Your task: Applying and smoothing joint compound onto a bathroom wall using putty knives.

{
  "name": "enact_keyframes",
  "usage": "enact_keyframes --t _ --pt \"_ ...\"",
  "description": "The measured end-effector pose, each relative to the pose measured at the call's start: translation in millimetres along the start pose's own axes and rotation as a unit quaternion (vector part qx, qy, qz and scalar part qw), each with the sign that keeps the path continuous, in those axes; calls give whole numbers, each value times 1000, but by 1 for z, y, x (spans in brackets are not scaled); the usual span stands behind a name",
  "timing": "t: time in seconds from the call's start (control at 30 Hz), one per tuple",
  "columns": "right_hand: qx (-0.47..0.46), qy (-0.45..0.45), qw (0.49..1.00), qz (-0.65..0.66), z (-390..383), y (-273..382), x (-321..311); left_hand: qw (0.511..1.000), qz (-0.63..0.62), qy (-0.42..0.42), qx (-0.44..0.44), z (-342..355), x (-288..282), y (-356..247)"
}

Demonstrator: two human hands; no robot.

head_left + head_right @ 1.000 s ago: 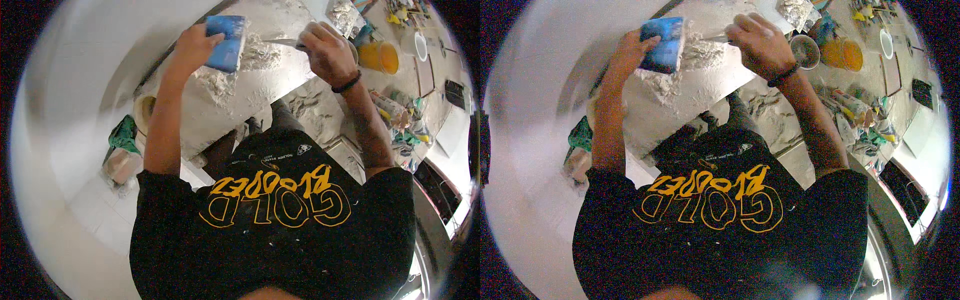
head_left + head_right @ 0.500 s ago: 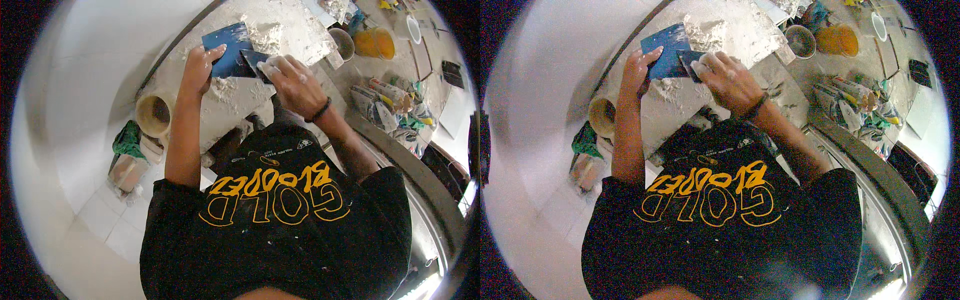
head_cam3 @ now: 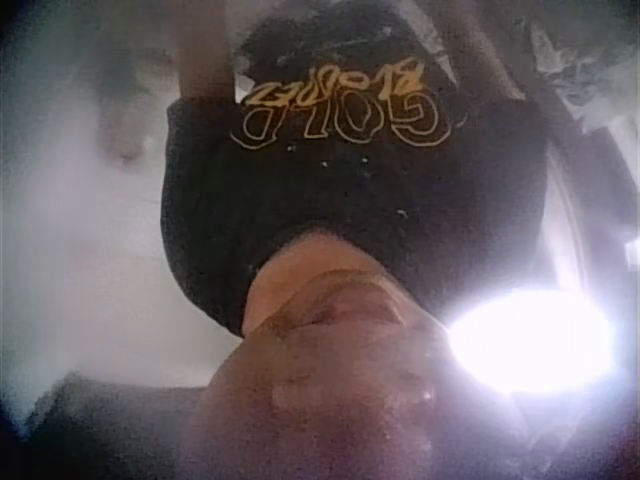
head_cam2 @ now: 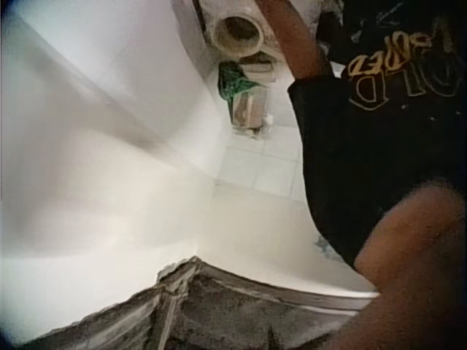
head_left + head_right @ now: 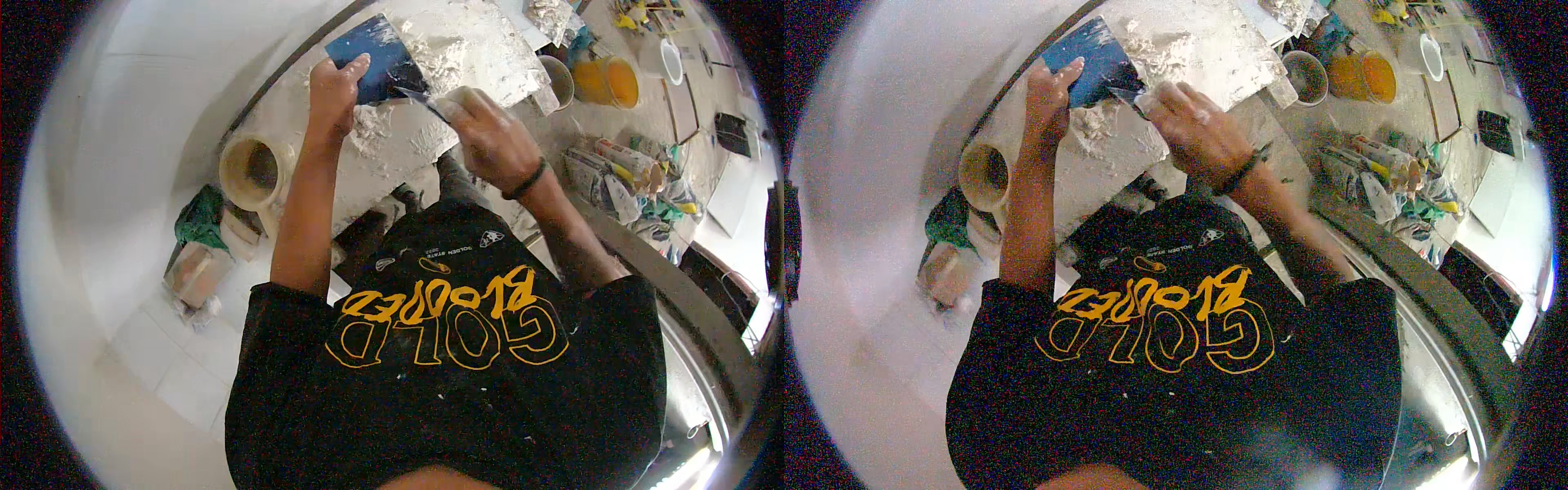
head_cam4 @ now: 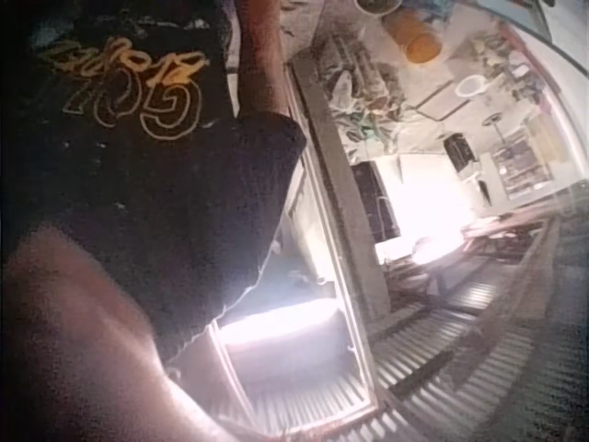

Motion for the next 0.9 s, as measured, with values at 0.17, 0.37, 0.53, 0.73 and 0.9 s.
enact_keyframes --t 0.17,0.37,0.53,0.73,0.9 --pt "16 -97 992 -73 -5 10 19 997 -14 -75 -24 -54 -47 -1" --pt "5 -70 991 -113 -26 19 11 974 182 -73 111 -85 -53 -39" --pt "37 -65 995 -72 -42 23 19 978 183 -34 91 -73 -28 -38" --pt "185 -188 965 3 -73 11 21 937 218 -59 268 -87 -48 -35" --pt "124 -167 976 -58 -79 26 43 898 227 -60 372 -130 -74 -36"
Point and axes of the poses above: each hand's wrist, its own z-axis towards the middle knuckle, its own x-axis out of the palm, y = z × x, the point moved 6 cm from there along z, towards the middle knuckle, and after that the axes turned 7 degrees about x, right-handed, at the moved point
